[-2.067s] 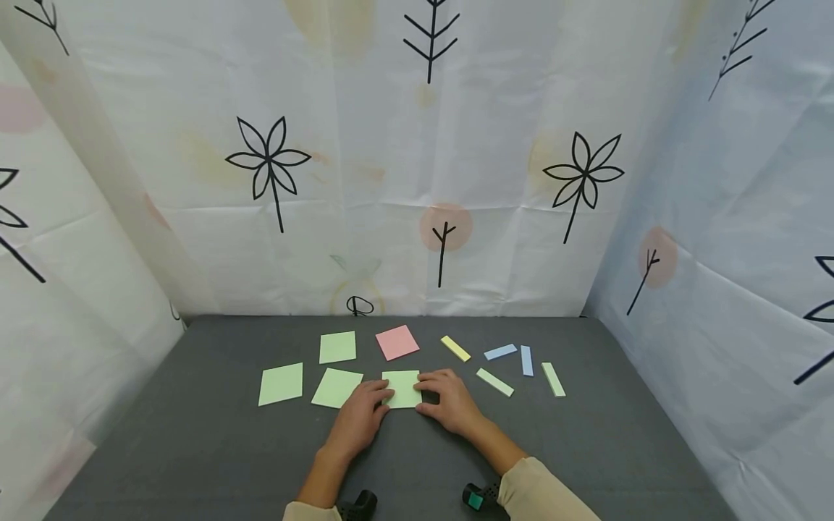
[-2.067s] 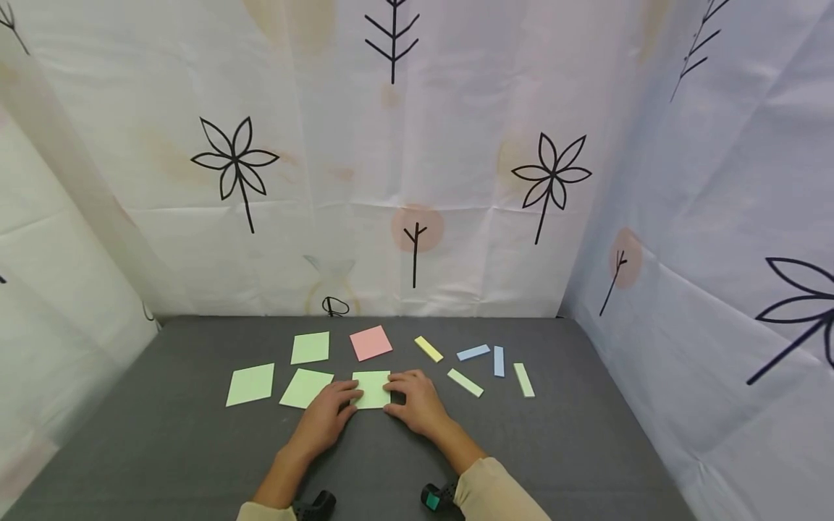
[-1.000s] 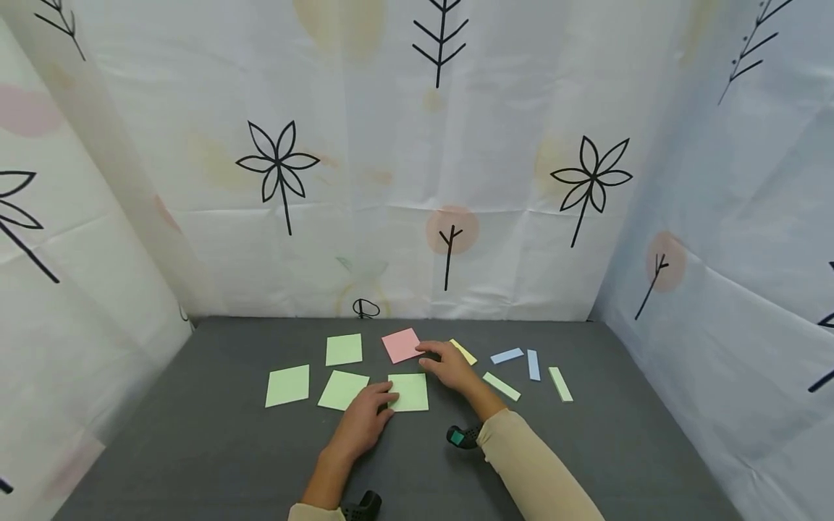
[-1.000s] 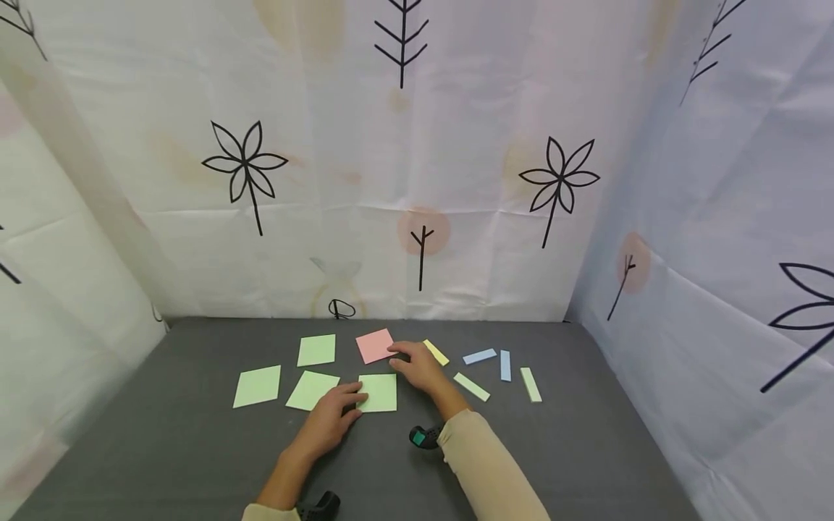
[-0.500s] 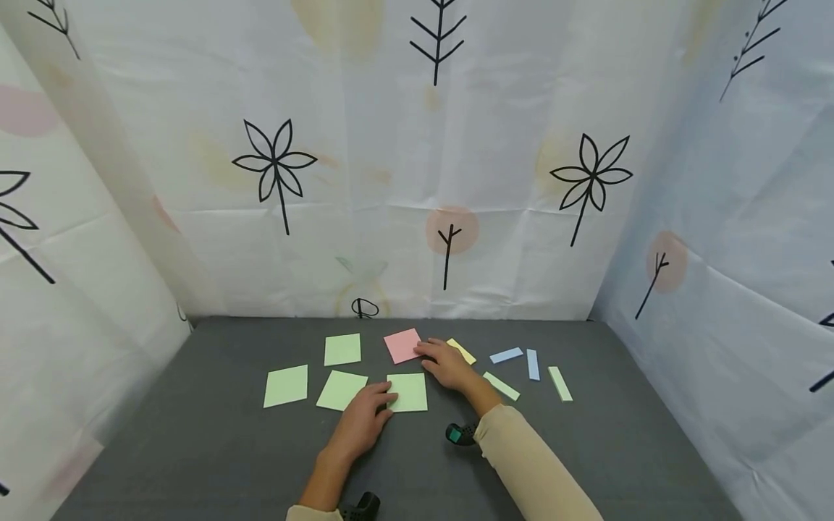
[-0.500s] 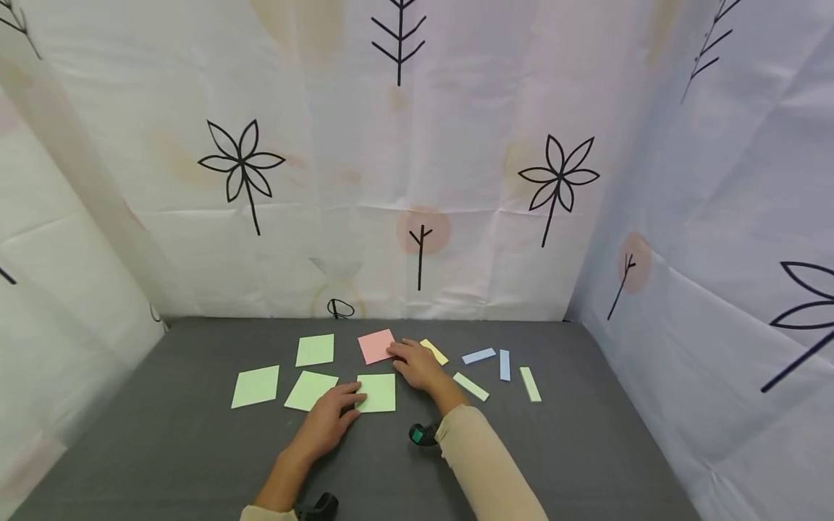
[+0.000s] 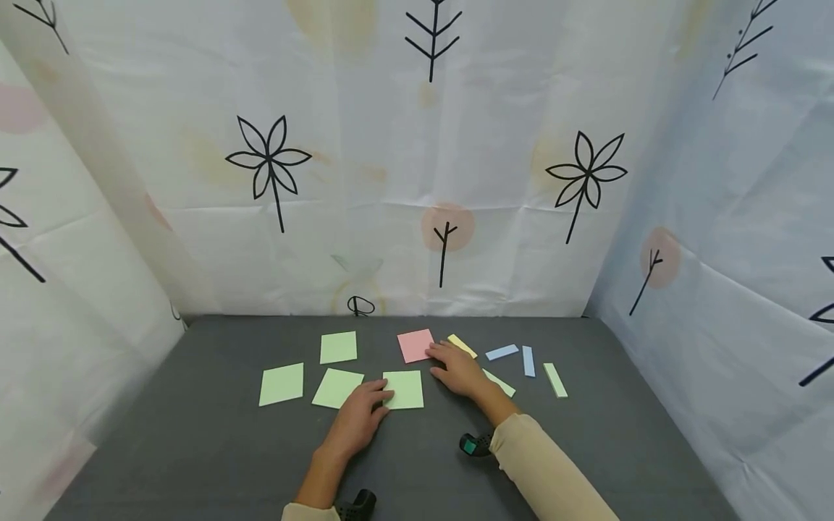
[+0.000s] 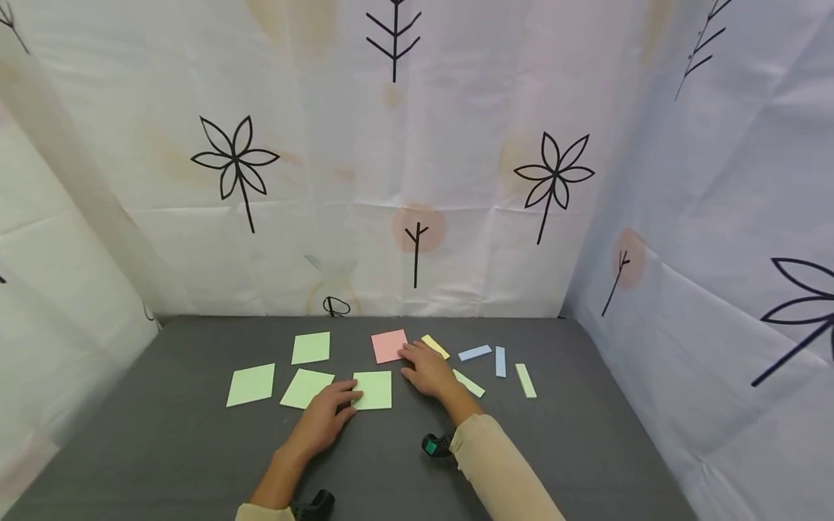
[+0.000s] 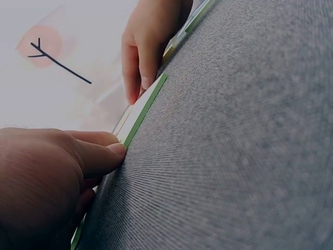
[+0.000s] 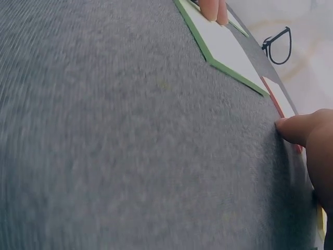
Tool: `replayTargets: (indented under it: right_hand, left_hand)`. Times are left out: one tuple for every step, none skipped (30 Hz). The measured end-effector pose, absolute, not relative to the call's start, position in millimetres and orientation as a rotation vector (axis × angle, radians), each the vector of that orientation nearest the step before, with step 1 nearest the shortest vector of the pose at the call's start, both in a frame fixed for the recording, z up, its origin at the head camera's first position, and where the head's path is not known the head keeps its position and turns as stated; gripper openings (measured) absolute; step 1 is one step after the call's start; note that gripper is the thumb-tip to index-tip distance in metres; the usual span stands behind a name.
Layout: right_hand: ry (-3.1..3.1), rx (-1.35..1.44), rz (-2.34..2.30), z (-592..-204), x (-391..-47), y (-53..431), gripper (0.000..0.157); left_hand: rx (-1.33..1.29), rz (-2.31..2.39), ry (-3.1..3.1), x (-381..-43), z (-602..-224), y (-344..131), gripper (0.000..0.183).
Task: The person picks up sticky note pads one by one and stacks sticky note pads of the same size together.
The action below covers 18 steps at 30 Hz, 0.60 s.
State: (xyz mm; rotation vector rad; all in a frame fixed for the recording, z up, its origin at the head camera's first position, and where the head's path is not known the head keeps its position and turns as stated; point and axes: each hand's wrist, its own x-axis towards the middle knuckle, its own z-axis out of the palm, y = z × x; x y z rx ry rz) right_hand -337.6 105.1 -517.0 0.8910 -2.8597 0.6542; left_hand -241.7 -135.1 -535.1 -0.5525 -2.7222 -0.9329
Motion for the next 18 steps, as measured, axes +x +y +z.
replayTargets:
  right_hand:
    - [-2.862,0.886,0.619,-516.0,-336.9,106.5,0.043]
    - [-2.860,0.882,0.591,-514.8,-336.1,107.9,0.043]
    - [-2.862,0.874,0.558,-514.0,-335.1,109.6,0.043]
    - [-2.854,0.870,0.536,-513.0,-334.1,111.3,0.043]
    - [-2.852,0.865,0.521,-512.1,-332.9,113.2,0.043]
    - [-2.849,0.858,0.506,-511.3,-331.7,115.3,0.043]
    - [-2.845,0.852,0.498,-510.6,-330.3,117.4,0.042]
    - [-2.843,0.846,0.495,-510.1,-328.7,119.7,0.042]
    - [-2.844,0.839,0.486,-509.6,-326.7,122.1,0.042]
    - [-2.843,0.834,0.481,-509.2,-325.0,124.4,0.042]
    - [-2.839,0.831,0.478,-509.0,-323.3,126.8,0.041]
    - [-2.836,0.829,0.465,-508.7,-321.5,129.1,0.040]
    - [-2.830,0.832,0.452,-508.6,-320.0,131.2,0.039]
    - [-2.824,0.834,0.442,-508.5,-318.9,133.2,0.037]
    - [-2.814,0.839,0.431,-508.2,-318.0,134.9,0.036]
    - [-2.799,0.847,0.429,-507.6,-317.5,136.2,0.034]
    - [-2.783,0.856,0.421,-507.0,-317.3,137.1,0.032]
    - [-2.769,0.864,0.417,-506.6,-317.5,137.8,0.031]
  left_hand:
    - [-0.552,-0.936,-2.719,-241.5,-534.6,-134.9,0.028]
    - [-0.551,-0.938,-2.715,-240.8,-533.9,-134.8,0.028]
    - [-0.553,-0.941,-2.710,-240.4,-533.5,-134.6,0.029]
    - [-0.553,-0.940,-2.709,-240.3,-533.7,-134.4,0.029]
    - [-0.560,-0.934,-2.703,-240.2,-534.1,-134.2,0.029]
    - [-0.562,-0.931,-2.700,-240.5,-534.9,-134.0,0.029]
    - [-0.564,-0.927,-2.696,-240.7,-535.4,-133.9,0.029]
    - [-0.565,-0.923,-2.693,-241.0,-536.0,-133.7,0.029]
    - [-0.567,-0.923,-2.689,-241.2,-536.4,-133.7,0.029]
    - [-0.567,-0.922,-2.687,-241.2,-536.5,-133.6,0.029]
    - [-0.570,-0.926,-2.681,-241.2,-536.4,-133.6,0.029]
    - [-0.569,-0.935,-2.677,-240.9,-535.8,-133.6,0.029]
    - [-0.578,-0.930,-2.667,-240.6,-535.5,-133.8,0.029]
    - [-0.585,-0.925,-2.657,-240.4,-535.2,-134.0,0.029]
    - [-0.594,-0.920,-2.646,-240.0,-535.1,-134.3,0.029]
    - [-0.605,-0.890,-2.630,-239.5,-535.2,-134.5,0.028]
    - [-0.614,-0.882,-2.620,-239.3,-535.7,-134.8,0.028]
    - [-0.619,-0.878,-2.611,-239.3,-536.4,-135.0,0.028]
